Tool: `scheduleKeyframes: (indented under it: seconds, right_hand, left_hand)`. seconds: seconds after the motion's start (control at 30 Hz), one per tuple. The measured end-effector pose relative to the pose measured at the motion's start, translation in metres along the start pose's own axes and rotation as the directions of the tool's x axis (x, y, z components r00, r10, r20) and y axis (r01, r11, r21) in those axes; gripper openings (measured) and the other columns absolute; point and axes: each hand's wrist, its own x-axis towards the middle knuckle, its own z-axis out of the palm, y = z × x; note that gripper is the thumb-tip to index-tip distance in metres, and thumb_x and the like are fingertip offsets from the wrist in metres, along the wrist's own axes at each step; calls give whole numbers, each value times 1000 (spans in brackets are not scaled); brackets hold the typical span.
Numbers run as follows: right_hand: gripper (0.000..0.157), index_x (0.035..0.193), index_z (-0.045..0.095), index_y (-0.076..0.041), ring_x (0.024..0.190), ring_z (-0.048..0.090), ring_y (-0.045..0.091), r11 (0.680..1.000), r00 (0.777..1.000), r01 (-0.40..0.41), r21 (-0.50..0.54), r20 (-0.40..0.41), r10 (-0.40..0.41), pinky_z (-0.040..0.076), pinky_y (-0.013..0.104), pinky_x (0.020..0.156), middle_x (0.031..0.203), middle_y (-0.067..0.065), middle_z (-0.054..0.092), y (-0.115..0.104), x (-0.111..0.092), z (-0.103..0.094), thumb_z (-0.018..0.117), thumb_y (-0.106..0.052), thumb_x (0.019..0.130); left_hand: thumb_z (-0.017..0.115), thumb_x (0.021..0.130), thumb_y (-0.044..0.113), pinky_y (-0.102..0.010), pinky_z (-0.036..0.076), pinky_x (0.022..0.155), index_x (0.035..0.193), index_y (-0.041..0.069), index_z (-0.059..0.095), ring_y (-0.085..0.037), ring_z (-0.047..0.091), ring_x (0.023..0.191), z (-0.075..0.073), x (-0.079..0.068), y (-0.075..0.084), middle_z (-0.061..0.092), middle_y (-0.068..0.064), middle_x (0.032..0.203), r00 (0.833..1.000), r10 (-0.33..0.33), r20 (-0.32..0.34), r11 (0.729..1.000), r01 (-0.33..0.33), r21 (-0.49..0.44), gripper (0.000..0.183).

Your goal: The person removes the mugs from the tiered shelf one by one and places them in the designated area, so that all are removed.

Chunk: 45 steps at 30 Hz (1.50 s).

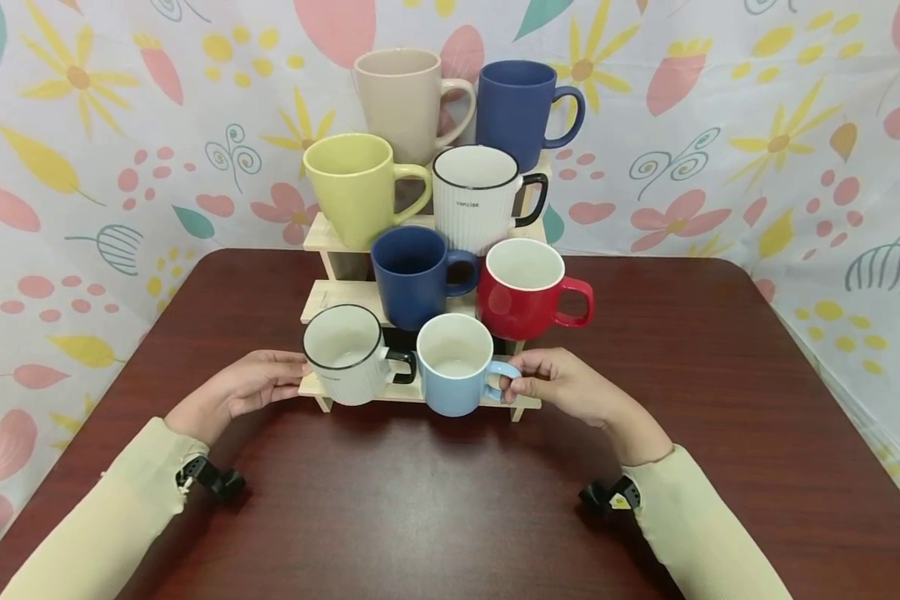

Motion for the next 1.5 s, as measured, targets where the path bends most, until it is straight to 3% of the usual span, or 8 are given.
scheduleKeyframes:
  seconds: [0.4, 0.53, 0.73, 1.13, 1.5]
  right_hand:
    - [18, 107, 68, -3, 88, 74, 10, 992, 997, 76, 97, -18, -75, 61, 22, 84, 98, -11, 75, 7, -9, 8, 56, 7, 99]
    - [24, 107, 70, -9, 89, 74, 7, 988, 994, 105, 114, -17, -103, 61, 22, 83, 97, -11, 75, 9, -12, 9, 54, 8, 100]
    - [31, 107, 72, -17, 87, 72, 6, 990, 994, 102, 99, -37, -99, 60, 22, 81, 96, -14, 76, 10, -21, 9, 54, 8, 99]
    - [29, 107, 69, -11, 88, 70, 9, 989, 989, 133, 71, -74, -128, 59, 22, 81, 97, -12, 74, 5, -34, 9, 52, 10, 99]
    - [36, 105, 67, -10, 93, 69, 8, 980, 979, 178, 90, -119, -167, 57, 18, 85, 96, -11, 73, 6, -55, 6, 46, 18, 98]
  left_hand:
    - [54, 102, 4, -16, 59, 79, 148, -20, 33, 0, 71, 85, -1, 0, 0, 74, 10, 90, 1000, 11, 5, 1000, -11, 12, 56]
    - [53, 102, 3, -16, 59, 80, 148, -20, 32, 0, 71, 86, -2, -1, 0, 73, 11, 91, 1000, 12, 3, 1000, -12, 14, 56]
    - [54, 102, 3, -16, 59, 80, 148, -21, 32, 0, 71, 85, -1, 1, 0, 74, 10, 90, 1000, 11, 5, 1000, -11, 6, 56]
    - [53, 102, 2, -16, 60, 80, 148, -21, 32, -1, 71, 85, 0, -1, 1, 74, 10, 90, 1000, 13, 9, 1000, -13, -5, 56]
    - [53, 102, 2, -16, 59, 80, 148, -21, 32, -1, 72, 85, -1, 0, 0, 74, 10, 90, 1000, 20, 15, 1000, -20, 0, 55]
